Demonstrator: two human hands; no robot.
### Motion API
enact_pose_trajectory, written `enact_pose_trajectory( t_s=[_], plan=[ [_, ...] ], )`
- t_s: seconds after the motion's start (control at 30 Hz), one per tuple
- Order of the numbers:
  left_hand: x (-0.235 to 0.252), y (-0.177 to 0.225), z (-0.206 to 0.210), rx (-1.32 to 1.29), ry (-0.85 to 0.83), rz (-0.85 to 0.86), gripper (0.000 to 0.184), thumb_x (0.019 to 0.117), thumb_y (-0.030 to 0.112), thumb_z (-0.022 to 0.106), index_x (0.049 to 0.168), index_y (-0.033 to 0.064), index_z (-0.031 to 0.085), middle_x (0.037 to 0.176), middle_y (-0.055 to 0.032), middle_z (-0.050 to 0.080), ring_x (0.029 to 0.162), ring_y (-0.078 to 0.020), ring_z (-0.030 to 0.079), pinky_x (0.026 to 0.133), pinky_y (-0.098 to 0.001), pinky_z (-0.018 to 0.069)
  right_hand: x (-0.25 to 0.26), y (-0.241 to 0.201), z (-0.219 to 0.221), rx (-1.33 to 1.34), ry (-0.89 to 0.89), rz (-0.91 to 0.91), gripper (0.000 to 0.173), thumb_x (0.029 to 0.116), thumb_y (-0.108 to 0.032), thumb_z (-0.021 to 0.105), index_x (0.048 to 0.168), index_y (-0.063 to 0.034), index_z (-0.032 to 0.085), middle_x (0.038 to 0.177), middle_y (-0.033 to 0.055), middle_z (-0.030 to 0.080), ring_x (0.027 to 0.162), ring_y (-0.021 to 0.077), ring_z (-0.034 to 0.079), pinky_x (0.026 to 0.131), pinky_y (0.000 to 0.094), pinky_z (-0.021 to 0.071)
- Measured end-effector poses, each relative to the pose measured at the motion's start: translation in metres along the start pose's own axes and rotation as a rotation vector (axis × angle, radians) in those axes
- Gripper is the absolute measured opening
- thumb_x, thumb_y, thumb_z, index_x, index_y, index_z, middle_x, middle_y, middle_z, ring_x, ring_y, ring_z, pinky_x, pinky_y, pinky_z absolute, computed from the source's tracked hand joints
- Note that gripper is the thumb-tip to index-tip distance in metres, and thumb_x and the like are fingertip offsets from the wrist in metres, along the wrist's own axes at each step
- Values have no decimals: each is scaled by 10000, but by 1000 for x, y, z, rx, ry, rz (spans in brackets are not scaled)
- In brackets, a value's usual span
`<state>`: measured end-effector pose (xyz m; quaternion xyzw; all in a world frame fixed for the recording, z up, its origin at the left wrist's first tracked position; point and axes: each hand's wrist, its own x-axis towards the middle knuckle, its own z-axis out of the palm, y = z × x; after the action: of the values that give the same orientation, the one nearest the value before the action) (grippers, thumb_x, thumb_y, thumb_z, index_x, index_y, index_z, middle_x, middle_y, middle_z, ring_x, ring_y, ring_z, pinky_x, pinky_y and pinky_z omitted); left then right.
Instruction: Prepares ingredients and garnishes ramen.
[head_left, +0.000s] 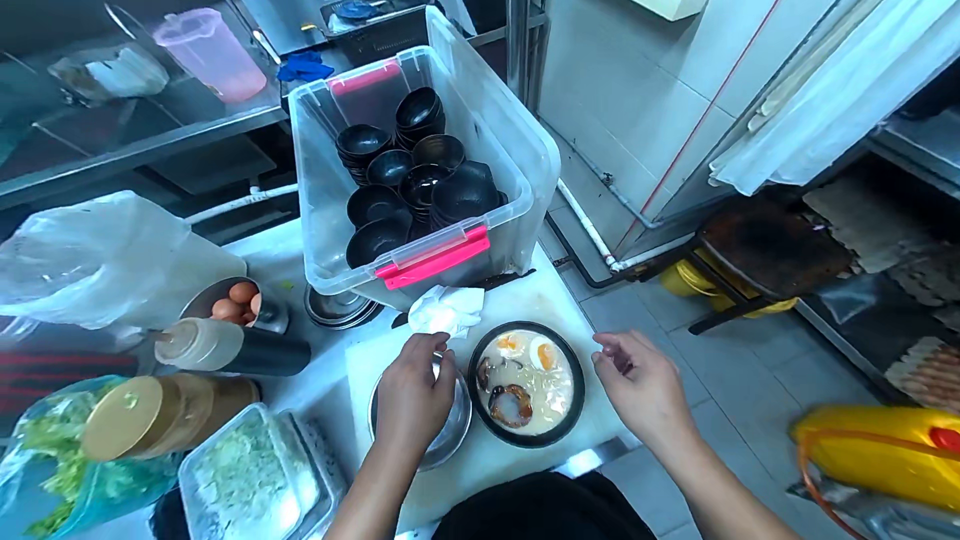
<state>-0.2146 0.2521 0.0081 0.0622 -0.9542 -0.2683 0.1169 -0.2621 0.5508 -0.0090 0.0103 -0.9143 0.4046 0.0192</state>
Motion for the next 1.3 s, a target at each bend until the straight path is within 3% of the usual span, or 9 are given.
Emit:
enact_pose_trajectory(
  t_s=[0.3, 0.5, 0.63, 0.73, 0.87, 1.03, 1.1, 1.2, 1.3],
  plan=[
    [-96, -54, -36, 34, 158, -270, 268, 950, 278, 580, 1069, 99, 741, 945, -23, 687, 650, -81, 587, 563, -281, 519, -14, 16, 0, 131, -153, 154, 310, 909, -210, 618, 1173, -78, 712, 951, 18, 706, 763, 124, 671, 665, 337, 580],
    [-144, -58, -12, -133, 128, -603, 477, 936, 286, 661, 1341, 39, 614, 1347, -154, 587, 936, -204, 693, 709, -379, 611, -25, 4, 14, 478, -325, 480, 323, 957, -80, 625, 1271, -3, 625, 1088, 151, 685, 816, 238, 732, 686, 382, 657],
    [-148, -61, -1, -314, 76, -740, 495, 964, 244, 640, 1399, 21, 564, 1101, -82, 692, 818, -153, 696, 747, -348, 608, -33, -4, 23, 519, -282, 490, 256, 955, -36, 627, 1204, 26, 633, 1020, 156, 662, 784, 232, 714, 656, 378, 650],
    [-145, -65, -4, -346, 49, -765, 443, 984, 138, 590, 1409, 23, 543, 981, -68, 715, 791, -157, 688, 758, -365, 593, -37, -9, 23, 500, -267, 489, 266, 956, -33, 622, 1215, 29, 616, 993, 135, 649, 755, 203, 701, 646, 371, 641],
    [-146, -66, -24, -290, -8, -738, 397, 1007, 186, 547, 1379, 52, 588, 1080, -66, 724, 872, -164, 709, 824, -376, 601, -42, -15, 21, 506, -313, 489, 295, 968, -34, 604, 1247, 48, 551, 947, 92, 622, 724, 157, 687, 667, 362, 640],
    [-147, -63, -83, 2, 270, -295, 318, 1017, 323, 554, 1104, 96, 757, 1060, -58, 744, 964, -170, 716, 832, -384, 612, -49, -18, 22, 519, -329, 509, 279, 985, -46, 577, 1243, 34, 507, 930, 68, 615, 700, 146, 684, 663, 353, 641],
    [-138, -93, -115, 200, 408, -320, 348, 997, 361, 562, 1112, 99, 761, 1134, -95, 737, 1093, -276, 692, 920, -507, 571, -52, -19, 24, 442, -283, 462, 349, 978, -79, 607, 1294, 24, 500, 1024, 81, 605, 798, 139, 681, 712, 346, 630],
    [-121, -149, -148, 295, 309, -494, 458, 1006, 428, 575, 1305, 97, 682, 1381, -129, 628, 1349, -387, 513, 1075, -631, 420, -59, -34, 21, 220, -168, 119, 685, 944, -160, 653, 1510, 100, 367, 1511, 307, 427, 1340, 318, 499, 1072, 432, 472],
    [-99, -176, -149, 337, 192, -445, 575, 995, 559, 544, 1338, 115, 665, 1422, -117, 607, 1409, -378, 463, 1159, -662, 315, -65, -77, 33, 200, -115, -196, 546, 959, -136, 644, 1397, 145, 479, 1459, 343, 461, 1341, 331, 502, 1073, 431, 478]
  ],
)
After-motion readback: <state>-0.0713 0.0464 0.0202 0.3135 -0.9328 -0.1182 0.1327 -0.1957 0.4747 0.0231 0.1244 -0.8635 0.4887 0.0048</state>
